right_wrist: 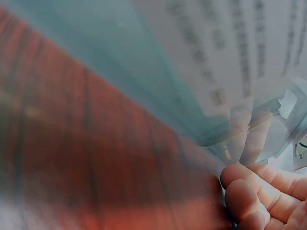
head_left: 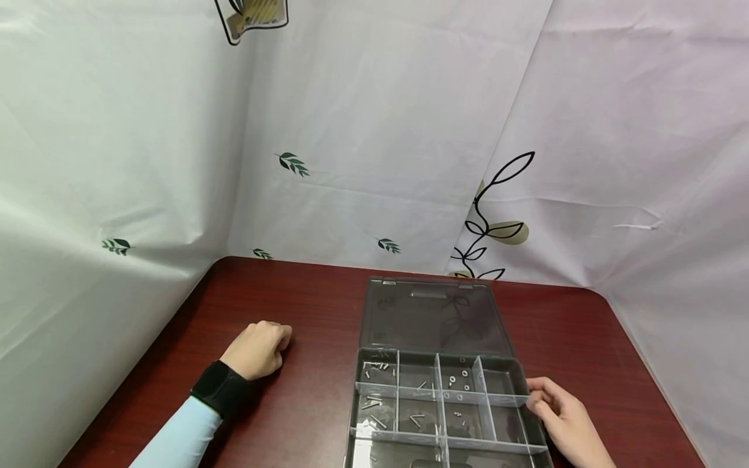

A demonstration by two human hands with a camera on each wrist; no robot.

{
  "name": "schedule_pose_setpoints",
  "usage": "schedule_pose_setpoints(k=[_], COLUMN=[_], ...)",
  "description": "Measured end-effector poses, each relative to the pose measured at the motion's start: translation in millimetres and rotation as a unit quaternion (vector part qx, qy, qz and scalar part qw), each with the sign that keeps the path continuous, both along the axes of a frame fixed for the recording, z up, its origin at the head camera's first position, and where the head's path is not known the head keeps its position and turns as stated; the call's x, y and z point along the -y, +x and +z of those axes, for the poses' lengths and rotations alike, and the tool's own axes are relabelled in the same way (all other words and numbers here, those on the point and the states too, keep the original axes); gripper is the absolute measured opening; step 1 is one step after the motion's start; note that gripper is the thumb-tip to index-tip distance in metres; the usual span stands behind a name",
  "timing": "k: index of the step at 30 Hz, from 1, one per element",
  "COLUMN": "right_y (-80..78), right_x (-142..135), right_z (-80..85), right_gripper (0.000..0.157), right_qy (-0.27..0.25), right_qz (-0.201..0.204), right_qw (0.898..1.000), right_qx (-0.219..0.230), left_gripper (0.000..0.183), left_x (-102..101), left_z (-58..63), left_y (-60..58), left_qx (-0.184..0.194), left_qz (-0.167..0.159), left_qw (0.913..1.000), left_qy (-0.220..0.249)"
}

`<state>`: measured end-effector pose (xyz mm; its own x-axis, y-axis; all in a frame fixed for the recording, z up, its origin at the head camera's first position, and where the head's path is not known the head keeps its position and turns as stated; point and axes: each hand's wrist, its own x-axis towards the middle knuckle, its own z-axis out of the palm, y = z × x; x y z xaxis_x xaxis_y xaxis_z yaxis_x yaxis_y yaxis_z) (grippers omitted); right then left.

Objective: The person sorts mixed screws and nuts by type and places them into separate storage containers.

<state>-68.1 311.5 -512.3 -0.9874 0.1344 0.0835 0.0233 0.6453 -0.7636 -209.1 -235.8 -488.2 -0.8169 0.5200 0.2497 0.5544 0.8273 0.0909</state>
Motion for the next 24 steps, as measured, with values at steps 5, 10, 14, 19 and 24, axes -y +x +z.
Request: schedule_pose_setpoints(k=[5,10,14,19,24], right_y=[-0.5,-0.6,-0.1,0.1,-0.2], right_x=[0,-2,-3,-3,-2], right_z=[1.6,2.7,2.6,2.5,2.7], right_gripper=[0.026,0.027,0.027,0.027,0.027], right_qy=[-0.004,-0.001,-0.002,-0.003,-0.004], right_qz=[-0.002,-0.005,-0.002,0.002,0.002], right_qw=[1.000,0.999,1.000,1.000,1.000], right_qx=[0.020,0.033,0.031,0.028,0.031], left_gripper=[0.030,0.027,0.024,0.021,0.021], left_x=[1,5,6,4,0], left_z=[4.0,10.0,11.7,10.9,10.7], left_y=[1.4,5.5,7.7,7.0,3.1], left_qx=[-0.005,0.006,0.007,-0.002,-0.001], left_qz=[-0.003,-0.014,-0.022,-0.011,0.006], left_qw=[1.0000,0.9996,0.9995,0.9999,0.9998], left_qy=[0.006,0.023,0.023,0.003,-0.017])
